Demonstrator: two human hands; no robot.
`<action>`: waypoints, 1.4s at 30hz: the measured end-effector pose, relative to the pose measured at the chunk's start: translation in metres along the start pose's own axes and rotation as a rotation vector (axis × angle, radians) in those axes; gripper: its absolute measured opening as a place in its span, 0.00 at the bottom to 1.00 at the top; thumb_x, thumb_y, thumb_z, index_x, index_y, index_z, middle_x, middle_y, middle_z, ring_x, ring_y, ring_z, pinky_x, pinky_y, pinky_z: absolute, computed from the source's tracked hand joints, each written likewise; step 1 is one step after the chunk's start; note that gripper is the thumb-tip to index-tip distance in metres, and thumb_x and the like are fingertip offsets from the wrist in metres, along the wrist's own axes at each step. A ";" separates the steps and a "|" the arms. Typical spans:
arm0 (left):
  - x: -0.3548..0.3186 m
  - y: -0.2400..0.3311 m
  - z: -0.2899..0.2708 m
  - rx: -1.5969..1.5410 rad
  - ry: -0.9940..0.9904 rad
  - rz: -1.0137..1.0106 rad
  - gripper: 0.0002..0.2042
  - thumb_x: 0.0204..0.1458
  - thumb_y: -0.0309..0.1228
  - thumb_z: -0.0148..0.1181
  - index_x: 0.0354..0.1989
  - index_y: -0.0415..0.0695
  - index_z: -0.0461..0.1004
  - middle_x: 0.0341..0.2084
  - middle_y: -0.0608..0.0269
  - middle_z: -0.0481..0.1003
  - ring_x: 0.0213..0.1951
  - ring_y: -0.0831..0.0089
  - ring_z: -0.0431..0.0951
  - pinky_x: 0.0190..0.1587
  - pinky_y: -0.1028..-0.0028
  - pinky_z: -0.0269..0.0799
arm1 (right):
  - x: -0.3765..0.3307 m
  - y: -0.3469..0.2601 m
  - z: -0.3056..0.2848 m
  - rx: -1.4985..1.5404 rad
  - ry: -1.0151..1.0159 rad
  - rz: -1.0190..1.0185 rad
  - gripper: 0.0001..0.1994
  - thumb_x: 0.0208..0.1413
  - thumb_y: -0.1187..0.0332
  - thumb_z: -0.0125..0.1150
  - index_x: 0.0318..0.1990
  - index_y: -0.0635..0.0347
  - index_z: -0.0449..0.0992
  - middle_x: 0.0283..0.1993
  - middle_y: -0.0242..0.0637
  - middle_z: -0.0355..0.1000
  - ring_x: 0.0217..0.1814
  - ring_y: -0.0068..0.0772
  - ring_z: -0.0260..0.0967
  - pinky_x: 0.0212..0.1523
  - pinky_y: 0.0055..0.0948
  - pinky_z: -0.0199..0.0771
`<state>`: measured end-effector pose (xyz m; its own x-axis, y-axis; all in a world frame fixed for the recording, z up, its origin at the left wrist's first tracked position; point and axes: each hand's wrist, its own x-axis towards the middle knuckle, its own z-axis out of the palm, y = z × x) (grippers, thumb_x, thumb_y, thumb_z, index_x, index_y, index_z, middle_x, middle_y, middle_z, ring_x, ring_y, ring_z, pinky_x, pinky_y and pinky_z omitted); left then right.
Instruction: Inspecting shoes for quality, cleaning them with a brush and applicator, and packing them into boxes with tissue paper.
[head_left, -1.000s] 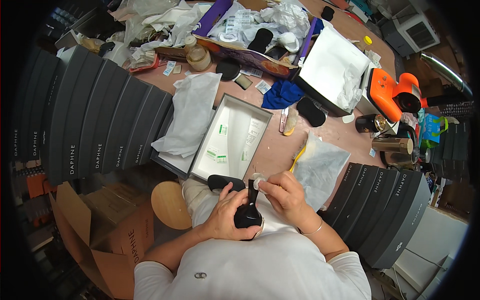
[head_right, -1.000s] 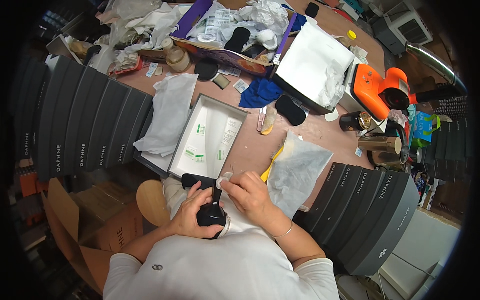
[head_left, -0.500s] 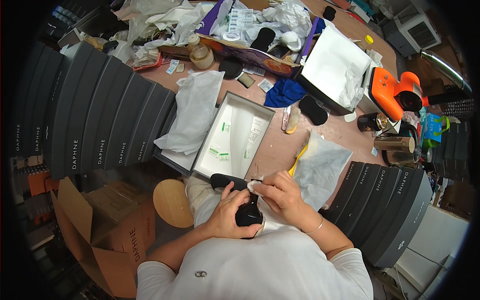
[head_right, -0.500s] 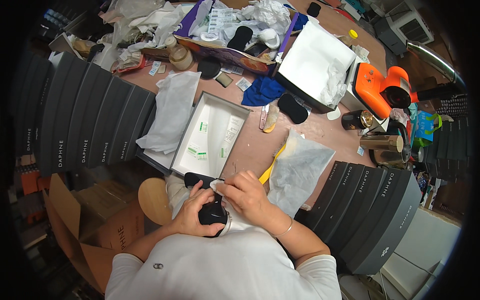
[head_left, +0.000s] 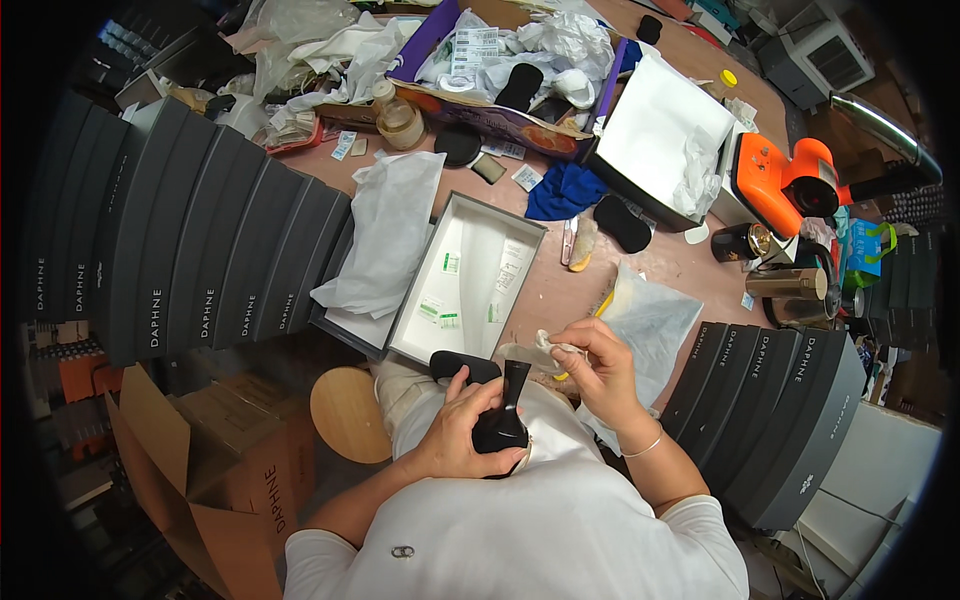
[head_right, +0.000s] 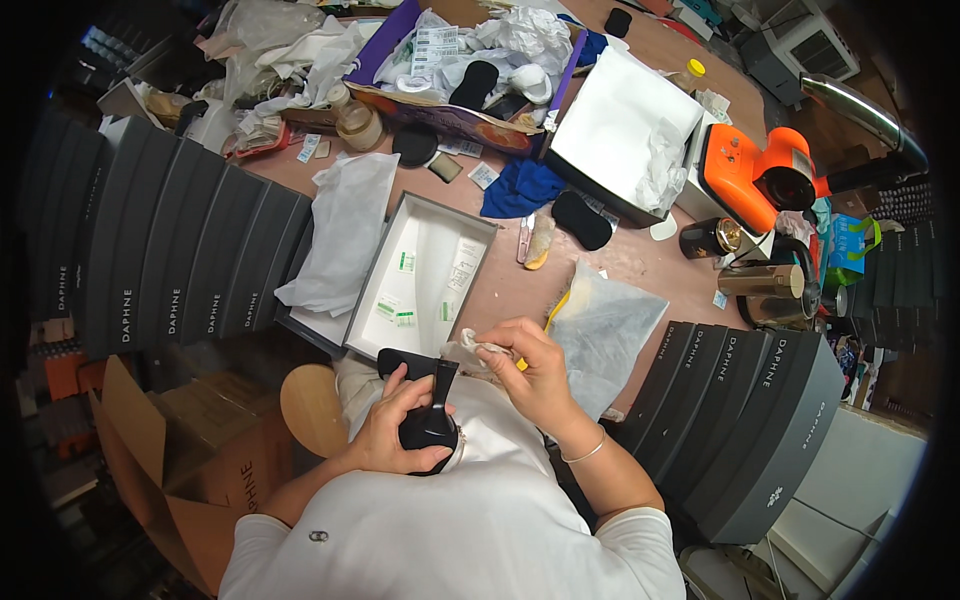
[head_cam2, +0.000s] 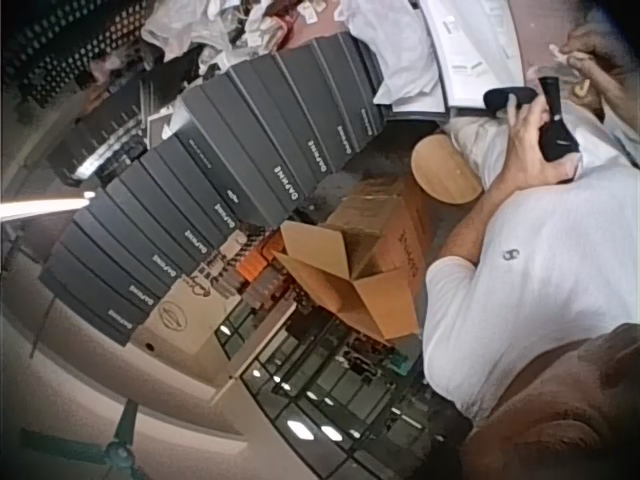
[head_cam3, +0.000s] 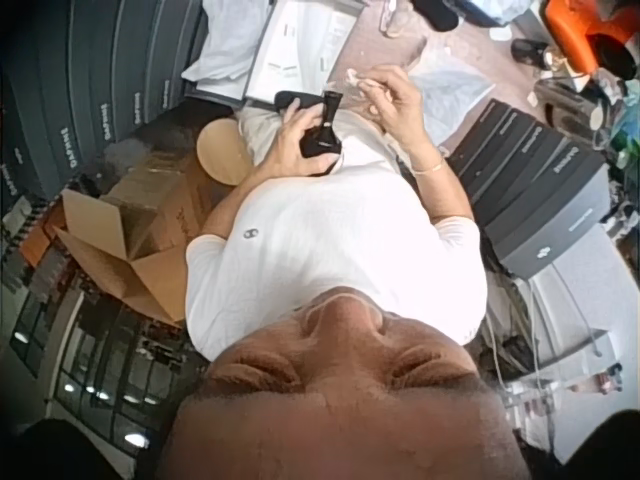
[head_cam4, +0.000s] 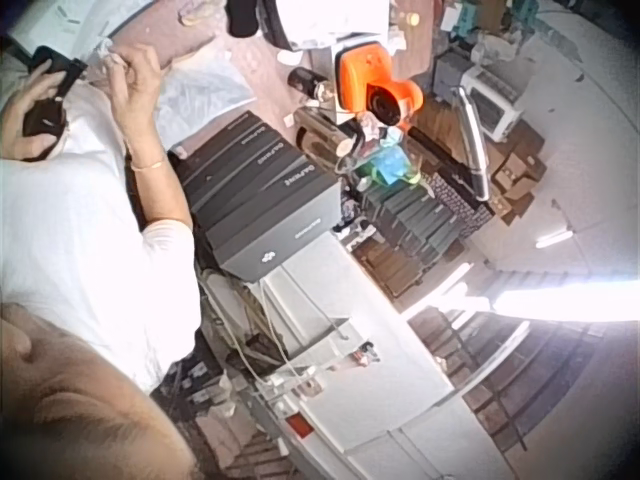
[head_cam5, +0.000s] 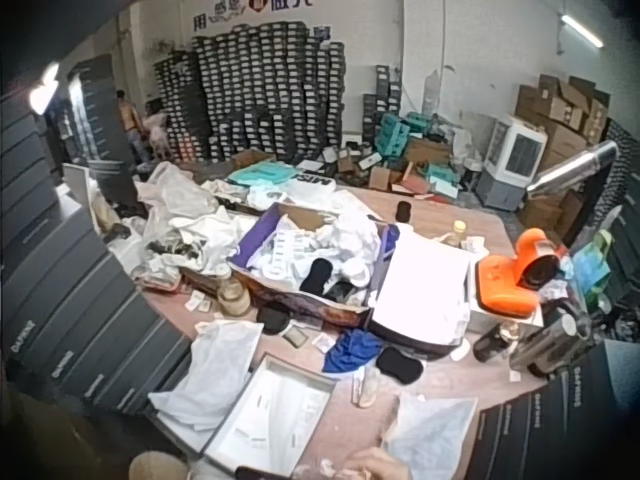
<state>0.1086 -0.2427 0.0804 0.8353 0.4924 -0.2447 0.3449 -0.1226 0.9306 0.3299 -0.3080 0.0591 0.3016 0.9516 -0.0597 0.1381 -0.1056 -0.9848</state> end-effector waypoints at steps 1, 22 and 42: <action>0.000 0.000 0.000 0.001 0.005 0.003 0.42 0.36 0.43 0.69 0.60 0.37 0.58 0.38 0.61 0.79 0.48 0.63 0.73 0.66 0.46 0.33 | -0.001 0.003 -0.001 -0.011 -0.007 0.021 0.07 0.51 0.78 0.62 0.39 0.65 0.77 0.38 0.35 0.69 0.38 0.23 0.66 0.38 0.20 0.65; 0.002 -0.004 0.003 0.008 0.021 0.049 0.43 0.34 0.43 0.69 0.60 0.35 0.58 0.36 0.56 0.77 0.48 0.61 0.74 0.67 0.47 0.38 | -0.004 -0.018 0.011 -0.517 -0.184 -0.508 0.12 0.40 0.74 0.64 0.37 0.57 0.77 0.34 0.30 0.69 0.35 0.30 0.66 0.36 0.30 0.59; 0.010 0.006 -0.001 0.046 -0.055 0.067 0.38 0.34 0.42 0.70 0.54 0.36 0.60 0.36 0.57 0.78 0.47 0.61 0.75 0.66 0.45 0.32 | 0.035 -0.034 -0.019 -0.399 -0.070 -0.311 0.10 0.44 0.79 0.65 0.37 0.62 0.77 0.34 0.35 0.70 0.33 0.31 0.68 0.34 0.27 0.66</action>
<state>0.1190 -0.2377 0.0838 0.8790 0.4338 -0.1980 0.3055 -0.1933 0.9324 0.3537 -0.2771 0.0935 0.1269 0.9712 0.2016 0.5651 0.0963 -0.8194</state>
